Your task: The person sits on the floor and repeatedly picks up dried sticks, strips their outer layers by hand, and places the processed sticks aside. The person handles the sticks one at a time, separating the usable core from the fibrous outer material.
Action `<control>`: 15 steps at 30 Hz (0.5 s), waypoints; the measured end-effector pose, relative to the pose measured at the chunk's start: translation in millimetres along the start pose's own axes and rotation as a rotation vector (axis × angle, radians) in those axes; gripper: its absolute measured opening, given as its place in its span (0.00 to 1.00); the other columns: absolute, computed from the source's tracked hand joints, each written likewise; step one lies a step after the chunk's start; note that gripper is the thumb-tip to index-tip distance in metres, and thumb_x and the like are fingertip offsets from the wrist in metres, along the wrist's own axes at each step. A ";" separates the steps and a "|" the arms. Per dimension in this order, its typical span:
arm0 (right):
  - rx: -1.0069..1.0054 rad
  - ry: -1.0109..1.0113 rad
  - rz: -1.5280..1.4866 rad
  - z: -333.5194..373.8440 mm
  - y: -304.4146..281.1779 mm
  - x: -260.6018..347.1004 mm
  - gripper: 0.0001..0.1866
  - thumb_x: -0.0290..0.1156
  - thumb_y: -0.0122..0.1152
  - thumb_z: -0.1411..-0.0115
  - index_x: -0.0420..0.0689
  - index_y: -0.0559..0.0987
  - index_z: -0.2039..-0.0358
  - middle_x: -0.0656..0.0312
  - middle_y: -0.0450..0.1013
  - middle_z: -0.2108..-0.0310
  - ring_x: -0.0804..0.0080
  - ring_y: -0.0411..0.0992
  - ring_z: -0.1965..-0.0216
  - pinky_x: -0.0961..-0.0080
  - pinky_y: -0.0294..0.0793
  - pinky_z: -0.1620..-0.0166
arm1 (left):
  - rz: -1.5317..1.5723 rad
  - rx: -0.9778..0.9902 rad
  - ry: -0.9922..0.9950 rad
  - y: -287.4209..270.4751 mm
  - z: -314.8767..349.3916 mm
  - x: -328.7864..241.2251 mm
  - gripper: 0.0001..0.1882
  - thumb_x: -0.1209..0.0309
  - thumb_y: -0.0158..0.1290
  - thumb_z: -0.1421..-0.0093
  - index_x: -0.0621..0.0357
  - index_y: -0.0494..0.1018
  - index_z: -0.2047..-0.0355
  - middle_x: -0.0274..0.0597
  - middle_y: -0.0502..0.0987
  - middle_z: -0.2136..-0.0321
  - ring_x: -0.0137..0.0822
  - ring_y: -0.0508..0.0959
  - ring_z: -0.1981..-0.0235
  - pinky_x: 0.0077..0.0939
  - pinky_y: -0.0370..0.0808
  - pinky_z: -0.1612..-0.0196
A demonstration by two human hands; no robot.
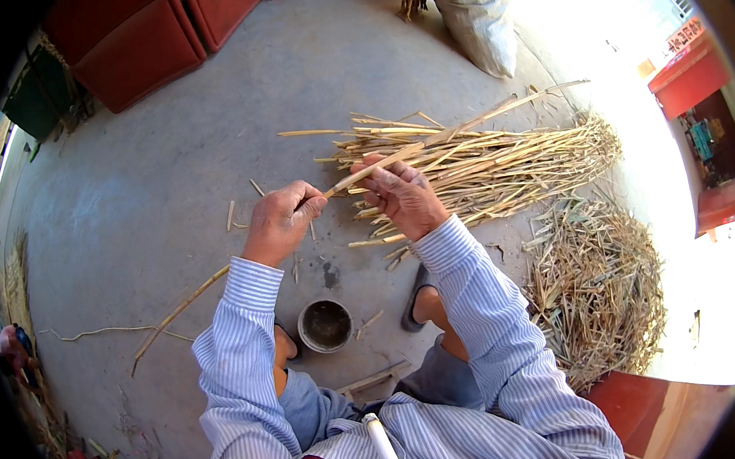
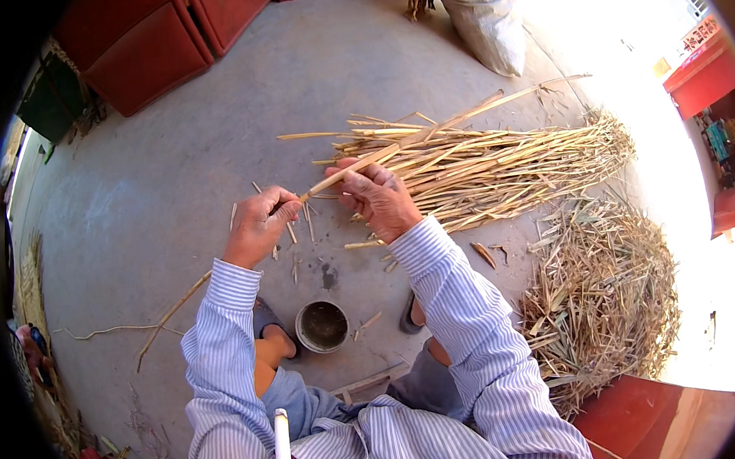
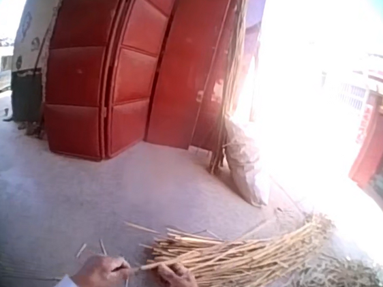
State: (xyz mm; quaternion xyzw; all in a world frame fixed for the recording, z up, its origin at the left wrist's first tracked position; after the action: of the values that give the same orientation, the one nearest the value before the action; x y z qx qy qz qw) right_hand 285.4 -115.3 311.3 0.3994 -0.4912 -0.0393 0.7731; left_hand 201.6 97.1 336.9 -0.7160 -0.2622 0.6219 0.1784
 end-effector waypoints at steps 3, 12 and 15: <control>-0.100 -0.048 0.144 -1.2 9.7 -11.7 0.14 0.36 0.58 0.35 0.40 0.76 0.54 0.59 0.78 0.57 0.72 0.76 0.55 0.78 0.76 0.56 | -0.074 -0.041 0.049 7.4 -3.0 -7.7 0.08 0.69 0.61 0.44 0.60 0.75 0.71 0.42 0.78 0.79 0.39 0.76 0.77 0.34 0.70 0.72; -0.453 -0.349 0.062 -7.0 -33.1 44.6 0.07 0.33 0.58 0.35 0.42 0.77 0.65 0.62 0.78 0.71 0.75 0.78 0.69 0.83 0.79 0.68 | -0.543 -0.054 0.168 -23.8 9.2 12.0 0.10 0.70 0.62 0.49 0.56 0.70 0.76 0.39 0.77 0.77 0.43 0.75 0.72 0.37 0.64 0.64; -0.530 -0.369 0.077 0.2 -64.2 67.2 0.07 0.33 0.58 0.35 0.42 0.77 0.65 0.62 0.78 0.71 0.75 0.78 0.68 0.83 0.79 0.69 | -0.576 -0.033 0.076 -41.8 16.9 25.5 0.10 0.69 0.62 0.49 0.57 0.71 0.75 0.39 0.77 0.77 0.42 0.76 0.71 0.37 0.63 0.63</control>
State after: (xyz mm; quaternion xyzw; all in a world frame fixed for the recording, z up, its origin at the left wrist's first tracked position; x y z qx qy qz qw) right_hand 341.0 -189.4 318.2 0.1515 -0.6103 -0.2085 0.7491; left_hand 180.8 144.6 338.1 -0.6379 -0.4579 0.5138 0.3455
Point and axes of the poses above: each hand's wrist, its own z-axis away from the middle knuckle, its own y-axis out of the palm, x = y × z, the point moved 1 cm from there along -z, towards the middle knuckle
